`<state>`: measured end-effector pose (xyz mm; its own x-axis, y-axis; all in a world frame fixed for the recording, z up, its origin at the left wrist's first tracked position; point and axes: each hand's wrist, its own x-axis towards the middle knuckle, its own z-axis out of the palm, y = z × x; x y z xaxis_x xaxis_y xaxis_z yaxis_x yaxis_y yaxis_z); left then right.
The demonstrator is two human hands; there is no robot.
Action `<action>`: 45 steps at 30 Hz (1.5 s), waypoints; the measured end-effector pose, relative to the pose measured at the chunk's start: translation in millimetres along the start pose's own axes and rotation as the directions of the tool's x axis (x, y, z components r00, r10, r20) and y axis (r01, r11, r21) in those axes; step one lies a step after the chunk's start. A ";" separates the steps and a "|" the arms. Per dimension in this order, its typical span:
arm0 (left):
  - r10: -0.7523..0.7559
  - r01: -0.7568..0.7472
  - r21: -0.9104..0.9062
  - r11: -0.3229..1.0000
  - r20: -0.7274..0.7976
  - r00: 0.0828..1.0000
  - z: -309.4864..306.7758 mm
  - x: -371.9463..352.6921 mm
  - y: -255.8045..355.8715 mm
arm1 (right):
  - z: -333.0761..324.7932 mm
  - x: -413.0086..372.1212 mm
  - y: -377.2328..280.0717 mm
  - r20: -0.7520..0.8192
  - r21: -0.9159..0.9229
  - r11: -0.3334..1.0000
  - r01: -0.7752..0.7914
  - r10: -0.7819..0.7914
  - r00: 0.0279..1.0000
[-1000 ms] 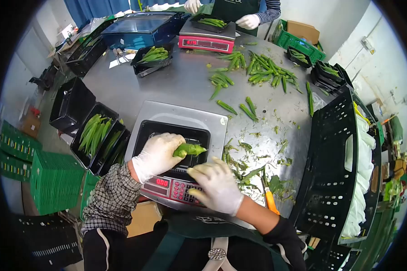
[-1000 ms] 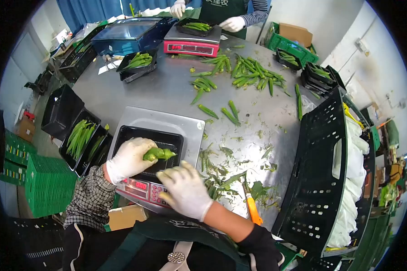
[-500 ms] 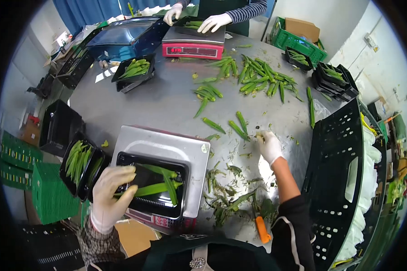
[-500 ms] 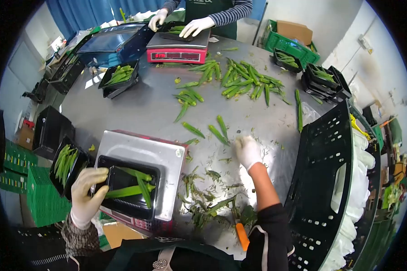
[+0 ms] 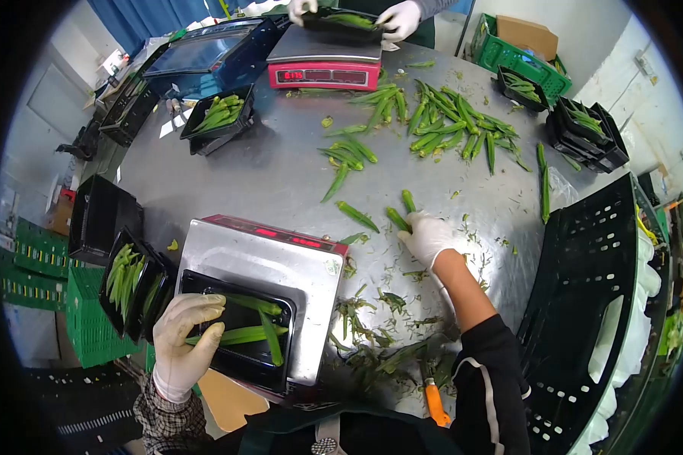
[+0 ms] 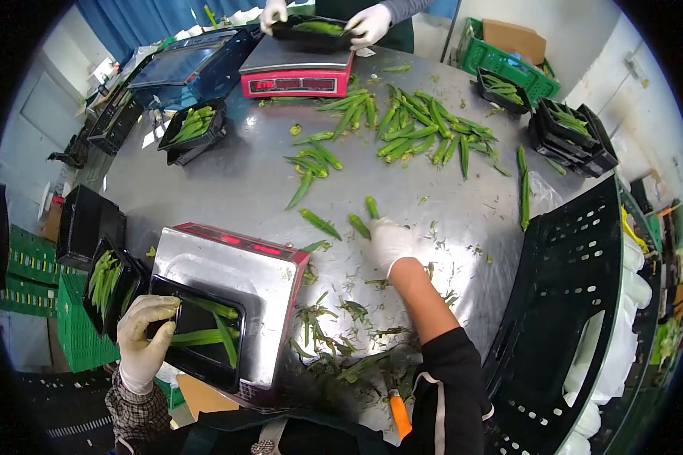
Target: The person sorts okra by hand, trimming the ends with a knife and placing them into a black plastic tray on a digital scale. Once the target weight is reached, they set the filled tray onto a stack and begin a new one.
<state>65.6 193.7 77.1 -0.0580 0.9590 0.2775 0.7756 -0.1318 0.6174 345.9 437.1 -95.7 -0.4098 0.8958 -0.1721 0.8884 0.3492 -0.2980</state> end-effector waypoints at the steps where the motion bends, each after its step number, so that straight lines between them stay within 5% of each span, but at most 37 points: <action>1: 0.006 -0.006 -0.004 1.000 0.011 1.000 2.4 4.0 0.8 | 0.5 -0.6 3.6 -0.010 0.028 1.000 -0.001 0.001 1.000; 3: 0.034 -0.034 -0.026 0.999 0.023 0.999 6.0 12.9 3.8 | -4.4 -3.1 8.7 -0.030 0.082 0.997 -0.002 0.004 1.000; 4: 0.047 -0.046 -0.037 0.998 0.027 0.999 7.9 17.4 4.7 | -8.4 -3.5 16.0 0.070 0.439 0.897 -0.047 0.019 0.997; 6: 0.019 -0.007 -0.115 0.993 0.104 0.994 11.6 27.7 4.4 | -19.4 -7.2 32.9 0.251 0.907 0.363 -0.213 -0.061 0.966; 9: -0.038 0.109 -0.249 0.962 0.275 0.961 23.8 50.0 8.3 | -25.9 -24.8 16.6 0.140 0.972 -0.137 -0.191 -0.312 0.940; 10: -0.072 0.181 -0.305 0.935 0.337 0.939 32.1 59.5 10.9 | -28.1 -29.4 10.2 0.111 0.971 -0.166 -0.174 -0.334 0.936; 17: -0.129 0.606 -0.584 0.541 0.654 0.745 116.5 110.7 21.4 | -56.7 -62.6 -45.7 0.064 0.992 0.122 -0.003 -0.499 0.864; 19: -0.187 0.612 -0.641 0.462 0.605 0.774 124.1 114.9 23.3 | -48.5 -58.4 -47.8 0.099 0.984 0.178 -0.011 -0.493 0.864; 20: -0.226 0.565 -0.703 0.432 0.522 0.823 120.7 120.7 23.2 | -44.3 -49.9 -43.5 -0.040 0.924 0.334 0.185 -0.398 0.917; 22: -0.318 0.478 -0.817 0.323 0.382 0.868 103.5 135.7 18.1 | -25.8 -23.8 -23.4 -0.113 0.328 0.927 0.181 -0.151 0.982; 23: -0.358 0.454 -0.836 0.307 0.340 0.869 95.1 140.6 15.6 | -13.1 -11.5 -10.9 -0.218 -0.077 0.996 0.048 -0.064 0.974; 26: -0.373 0.528 -0.821 0.216 0.431 0.822 90.1 143.5 5.4 | 32.0 21.0 30.5 -0.100 -0.010 0.992 -0.124 0.123 0.987; 29: -0.384 0.612 -0.770 0.180 0.518 0.765 103.3 137.8 -4.5 | 16.2 15.6 30.1 -0.002 0.261 0.949 -0.176 0.183 0.983; 30: -0.393 0.635 -0.758 0.153 0.543 0.742 109.4 138.3 -4.5 | 9.5 9.5 25.2 -0.010 0.569 0.817 -0.097 0.124 0.992; 32: -0.387 0.675 -0.720 0.157 0.584 0.714 120.3 141.3 1.5 | -6.6 -7.4 1.2 -0.077 0.957 0.284 0.065 0.030 0.997; 34: -0.369 0.685 -0.713 0.147 0.603 0.707 132.1 142.8 4.0 | -32.2 -26.6 -36.1 -0.176 0.971 0.159 0.181 -0.043 0.983; 37: -0.346 0.631 -0.745 0.214 0.546 0.763 129.4 145.7 -0.4 | -46.3 -29.3 -57.1 -0.246 0.935 0.207 0.288 -0.208 0.947; 38: -0.360 0.576 -0.784 0.232 0.481 0.800 121.1 149.1 -1.8 | -50.7 -19.5 -51.3 -0.178 0.968 0.158 0.198 -0.129 0.976; 41: -0.359 0.416 -0.885 0.210 0.326 0.875 92.7 161.1 -23.5 | 4.0 33.6 -7.3 -0.270 0.678 0.703 0.216 -0.036 0.962; 43: -0.518 0.472 -0.866 0.165 0.331 0.789 78.8 165.1 -19.6 | 17.0 24.4 -25.0 -0.237 0.370 0.891 0.264 -0.184 0.954; 45: -0.491 0.510 -0.855 0.096 0.405 0.771 82.8 162.9 -25.3 | 30.5 19.8 -32.7 -0.186 0.129 0.953 0.275 -0.249 0.950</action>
<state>88.6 374.0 45.6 -0.1710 0.9060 -0.3871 -0.4930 0.2615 0.8298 302.5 435.0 -118.0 -0.5720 0.8158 0.0857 0.7074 0.5434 -0.4520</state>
